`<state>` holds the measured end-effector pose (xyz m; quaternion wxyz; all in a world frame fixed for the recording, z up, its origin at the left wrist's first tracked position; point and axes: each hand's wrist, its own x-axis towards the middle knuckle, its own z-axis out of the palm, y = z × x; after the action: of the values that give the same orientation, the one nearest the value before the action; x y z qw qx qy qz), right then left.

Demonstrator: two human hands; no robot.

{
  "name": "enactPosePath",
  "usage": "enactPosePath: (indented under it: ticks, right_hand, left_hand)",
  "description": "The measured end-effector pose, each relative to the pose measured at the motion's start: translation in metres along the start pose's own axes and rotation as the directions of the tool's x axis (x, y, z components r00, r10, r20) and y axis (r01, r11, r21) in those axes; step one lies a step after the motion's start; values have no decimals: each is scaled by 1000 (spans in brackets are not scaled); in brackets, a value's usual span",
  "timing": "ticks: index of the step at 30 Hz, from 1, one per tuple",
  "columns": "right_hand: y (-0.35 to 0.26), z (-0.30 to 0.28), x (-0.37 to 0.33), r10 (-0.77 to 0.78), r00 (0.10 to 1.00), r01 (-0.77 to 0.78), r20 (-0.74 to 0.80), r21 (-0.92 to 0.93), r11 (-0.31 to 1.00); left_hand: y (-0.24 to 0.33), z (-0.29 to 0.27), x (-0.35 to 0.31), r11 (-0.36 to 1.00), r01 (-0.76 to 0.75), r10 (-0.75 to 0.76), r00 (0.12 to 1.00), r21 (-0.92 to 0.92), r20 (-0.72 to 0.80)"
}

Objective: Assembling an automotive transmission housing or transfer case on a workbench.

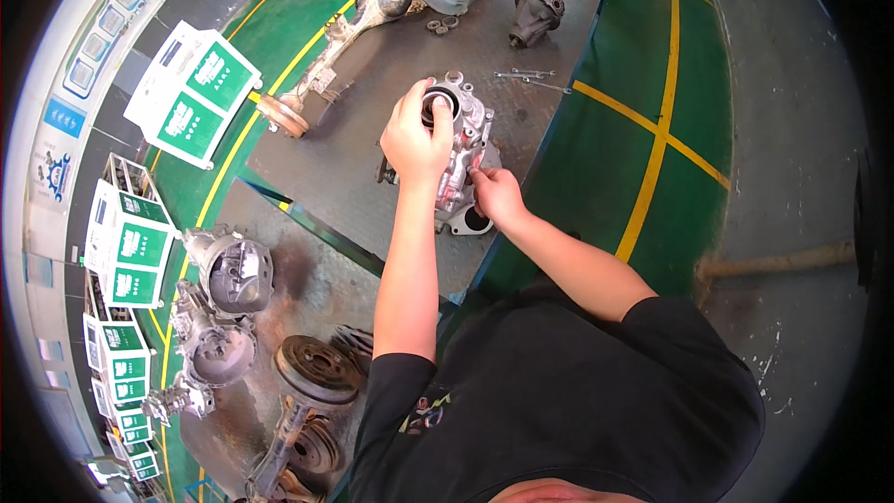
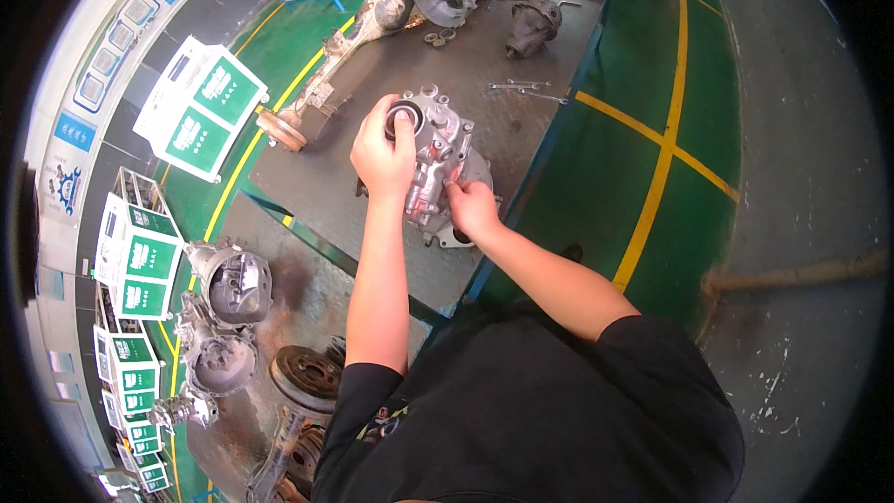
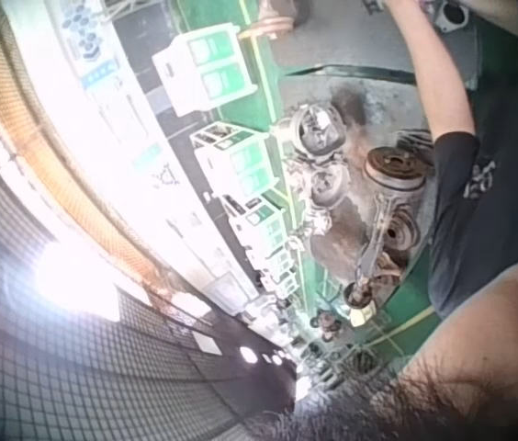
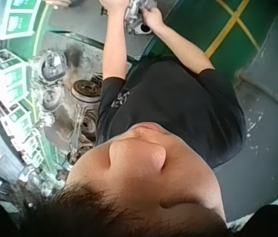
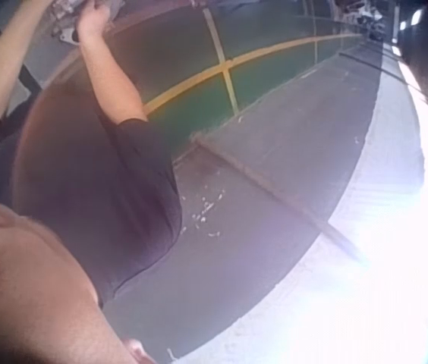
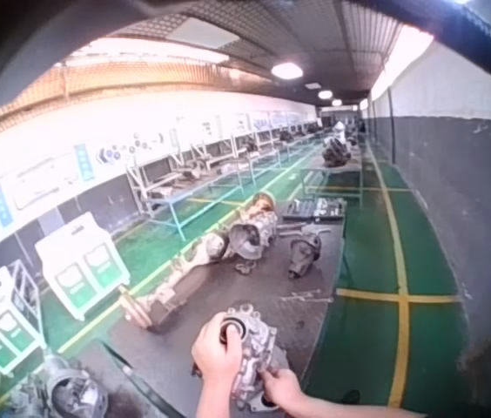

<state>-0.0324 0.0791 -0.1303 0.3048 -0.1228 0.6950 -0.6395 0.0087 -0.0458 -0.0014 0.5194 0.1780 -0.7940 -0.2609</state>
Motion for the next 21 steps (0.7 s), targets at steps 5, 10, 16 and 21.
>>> enactPosePath:
  ticks: [5,10,16,21]
  right_hand:
    - [-53,-29,8,59,967,44,250,-389,920]
    - [-71,-45,39,163,862,73,479,-437,897]
    - [-42,-26,17,155,970,-120,187,-184,976]
    - [-12,0,-3,152,986,-164,64,286,944]
  left_hand:
    - [2,-1,0,1000,14,-14,1000,2,9]
    - [5,0,0,1000,27,-26,999,-15,19]
    - [6,-1,-1,998,61,-61,998,-4,26]
    - [4,0,0,999,44,-44,999,-2,9]
